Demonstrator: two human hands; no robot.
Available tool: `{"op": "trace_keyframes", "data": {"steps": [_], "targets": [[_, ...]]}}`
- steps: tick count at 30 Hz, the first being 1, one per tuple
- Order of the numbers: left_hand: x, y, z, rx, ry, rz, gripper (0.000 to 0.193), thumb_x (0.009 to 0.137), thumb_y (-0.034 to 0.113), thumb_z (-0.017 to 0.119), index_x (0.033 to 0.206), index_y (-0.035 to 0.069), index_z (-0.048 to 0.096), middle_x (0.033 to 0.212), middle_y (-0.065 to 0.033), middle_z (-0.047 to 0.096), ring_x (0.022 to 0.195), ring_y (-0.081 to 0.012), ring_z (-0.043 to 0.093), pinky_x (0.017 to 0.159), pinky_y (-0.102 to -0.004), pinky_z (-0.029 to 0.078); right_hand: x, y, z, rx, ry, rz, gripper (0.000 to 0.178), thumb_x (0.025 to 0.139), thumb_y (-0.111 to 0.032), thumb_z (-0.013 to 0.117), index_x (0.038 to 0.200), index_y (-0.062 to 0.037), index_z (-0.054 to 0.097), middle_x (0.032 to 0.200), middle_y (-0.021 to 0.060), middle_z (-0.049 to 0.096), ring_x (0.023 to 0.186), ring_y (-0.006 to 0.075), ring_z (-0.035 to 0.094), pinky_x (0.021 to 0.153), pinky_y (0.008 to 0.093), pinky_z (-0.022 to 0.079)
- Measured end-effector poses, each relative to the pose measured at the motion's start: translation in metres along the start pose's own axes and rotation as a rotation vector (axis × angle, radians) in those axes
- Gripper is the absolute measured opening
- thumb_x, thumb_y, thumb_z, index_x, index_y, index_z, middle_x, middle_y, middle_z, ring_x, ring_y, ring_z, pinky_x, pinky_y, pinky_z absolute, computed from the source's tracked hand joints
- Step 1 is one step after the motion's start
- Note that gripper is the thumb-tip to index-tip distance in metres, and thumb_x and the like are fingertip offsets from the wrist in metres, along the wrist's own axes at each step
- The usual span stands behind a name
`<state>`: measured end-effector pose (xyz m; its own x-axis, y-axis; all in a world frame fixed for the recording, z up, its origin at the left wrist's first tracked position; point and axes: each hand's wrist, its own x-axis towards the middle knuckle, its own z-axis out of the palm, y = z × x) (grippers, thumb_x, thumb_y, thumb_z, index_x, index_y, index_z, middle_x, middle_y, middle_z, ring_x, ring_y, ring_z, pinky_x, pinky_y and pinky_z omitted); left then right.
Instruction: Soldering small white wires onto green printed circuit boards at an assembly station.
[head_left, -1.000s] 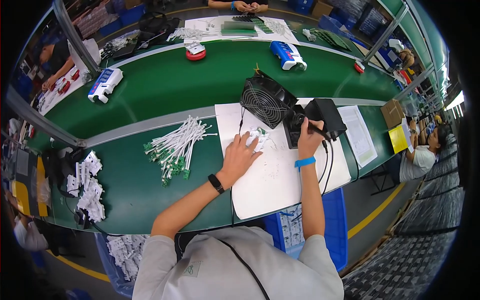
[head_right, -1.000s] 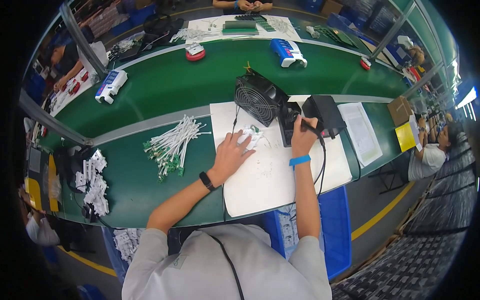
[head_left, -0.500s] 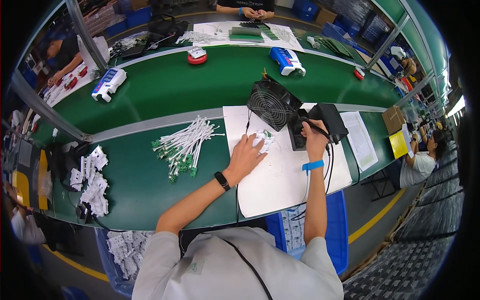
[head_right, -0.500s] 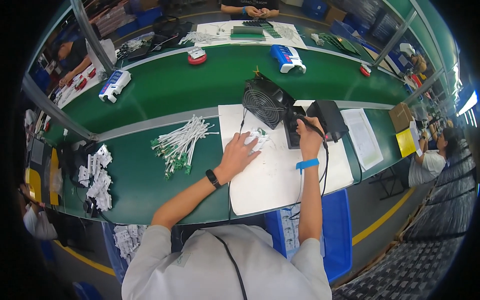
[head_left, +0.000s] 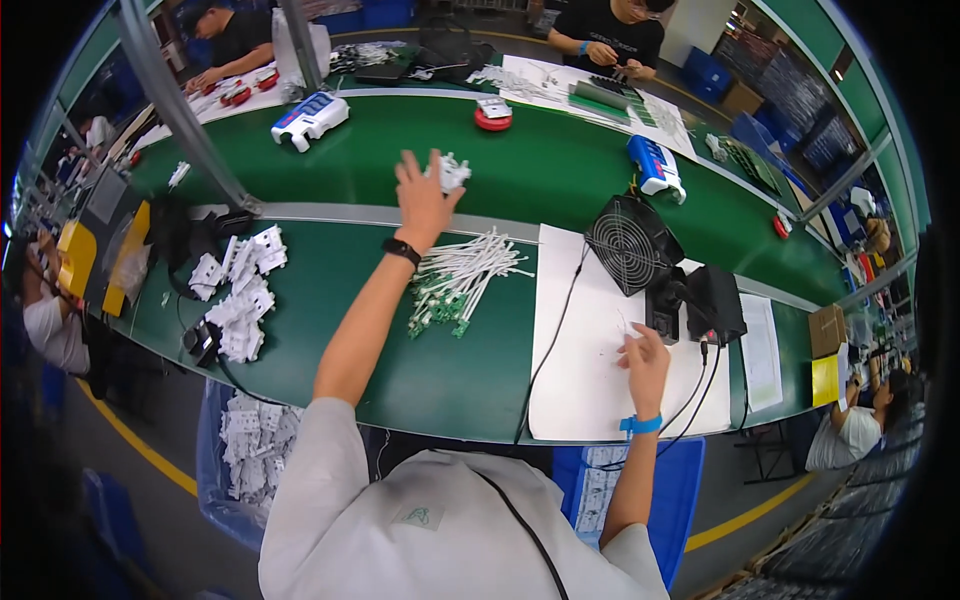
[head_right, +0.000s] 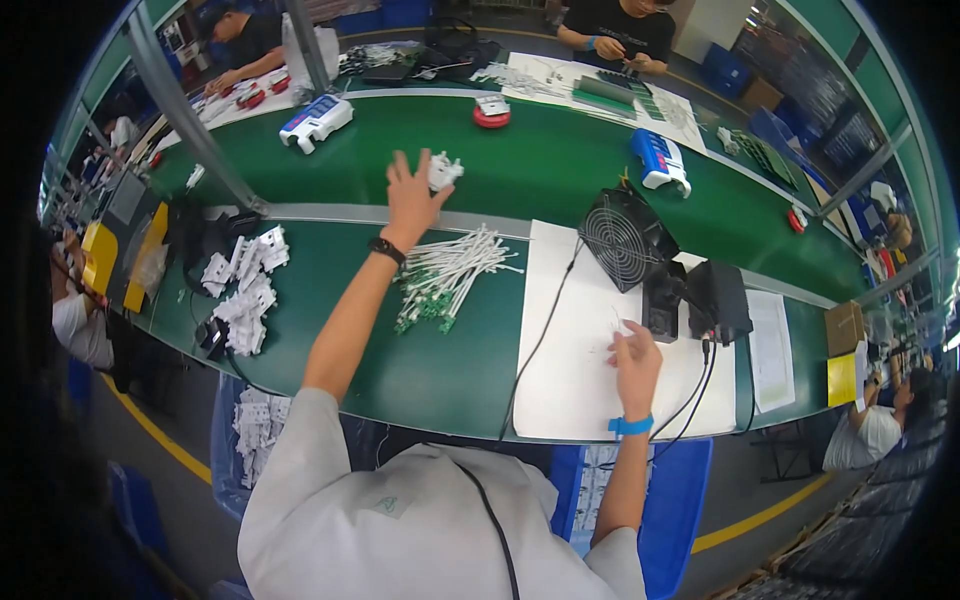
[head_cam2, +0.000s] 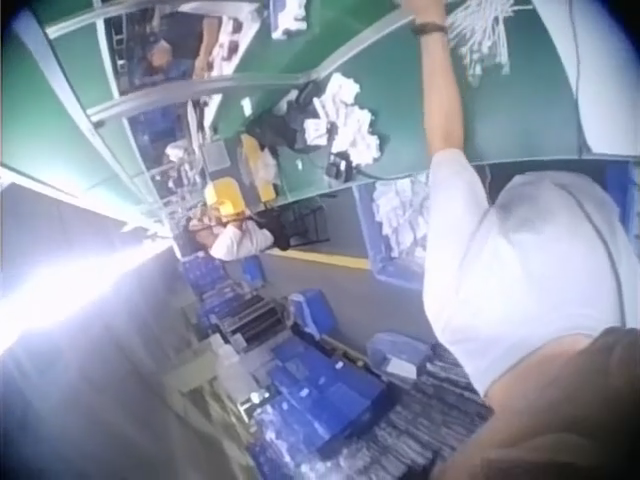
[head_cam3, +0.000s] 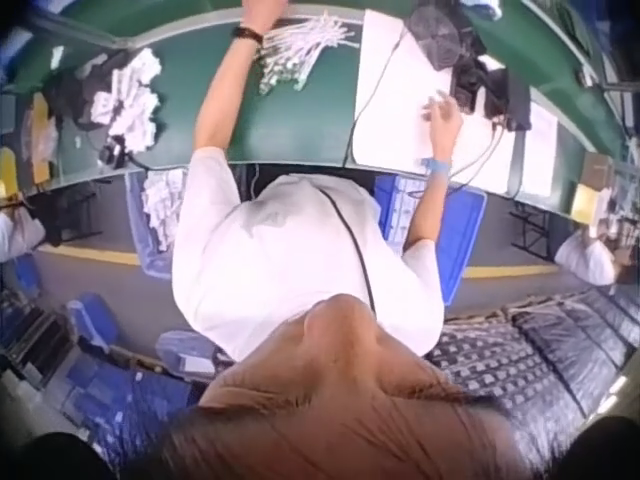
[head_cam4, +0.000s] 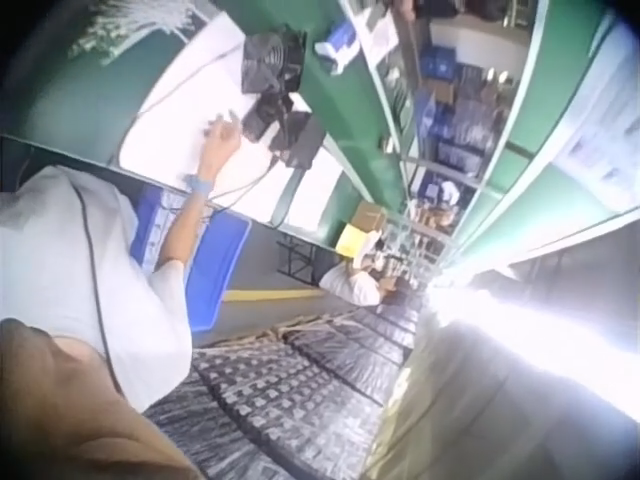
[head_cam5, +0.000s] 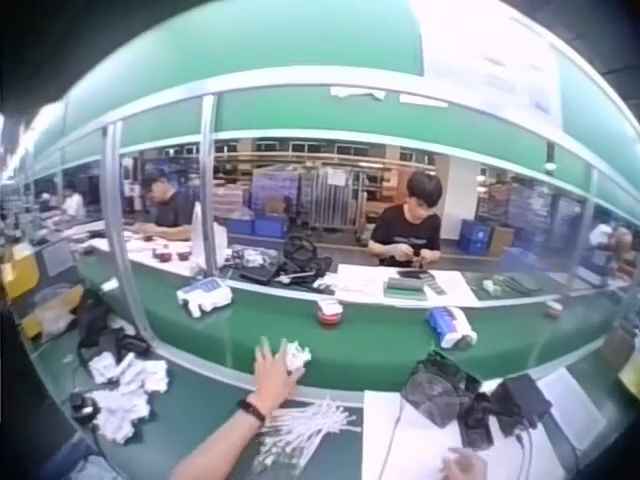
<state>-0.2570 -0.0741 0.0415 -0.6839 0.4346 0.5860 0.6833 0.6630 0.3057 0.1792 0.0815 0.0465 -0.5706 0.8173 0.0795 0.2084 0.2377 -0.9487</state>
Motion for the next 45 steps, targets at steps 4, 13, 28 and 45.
{"op": "trace_keyframes", "data": {"steps": [4,13,28,45], "targets": [[-0.008,-0.069,-0.012,0.191,0.007,-0.117,0.097,0.082,0.052,0.079,0.155,0.003,0.038,0.16,-0.038,0.023,0.146,-0.0545,0.026,0.115,-0.0675,0.024,0.0,-0.033,0.066,-0.046,-0.251,-0.061,0.024,0.097,-0.007,0.066,0.12,0.0014,0.068,0.078,0.0079,0.07,0.066,0.0124,0.065,0.06,0.0269,0.053],[-0.048,-0.205,-0.136,0.584,-0.433,-0.442,0.094,0.074,0.056,0.084,0.149,0.011,0.05,0.146,-0.0277,0.051,0.143,-0.0468,0.038,0.117,-0.074,0.012,0.042,-0.115,0.25,-0.218,-0.514,-0.76,0.018,0.091,-0.016,0.07,0.103,-0.0031,0.072,0.093,0.014,0.07,0.089,0.0312,0.068,0.077,0.0421,0.054],[-0.081,-0.254,-0.139,0.648,-0.277,-0.144,0.046,0.079,0.03,0.078,0.12,0.01,0.069,0.122,-0.0136,0.066,0.126,-0.0366,0.056,0.121,-0.0695,0.015,0.065,-0.123,0.322,-0.14,-0.199,-0.914,0.003,0.089,-0.004,0.066,0.09,-0.0033,0.063,0.09,0.015,0.068,0.085,0.0386,0.065,0.075,0.0479,0.052],[-0.053,-0.064,-0.225,-1.731,-0.719,-0.345,0.052,0.108,0.02,0.051,0.154,0.001,0.038,0.143,-0.0161,0.058,0.124,-0.0279,0.063,0.1,-0.0401,0.056,0.024,-0.198,0.216,0.484,-0.276,-0.514,0.008,0.093,-0.001,0.072,0.099,0.0044,0.072,0.095,0.0101,0.076,0.083,0.0113,0.068,0.074,0.0257,0.053]]}}
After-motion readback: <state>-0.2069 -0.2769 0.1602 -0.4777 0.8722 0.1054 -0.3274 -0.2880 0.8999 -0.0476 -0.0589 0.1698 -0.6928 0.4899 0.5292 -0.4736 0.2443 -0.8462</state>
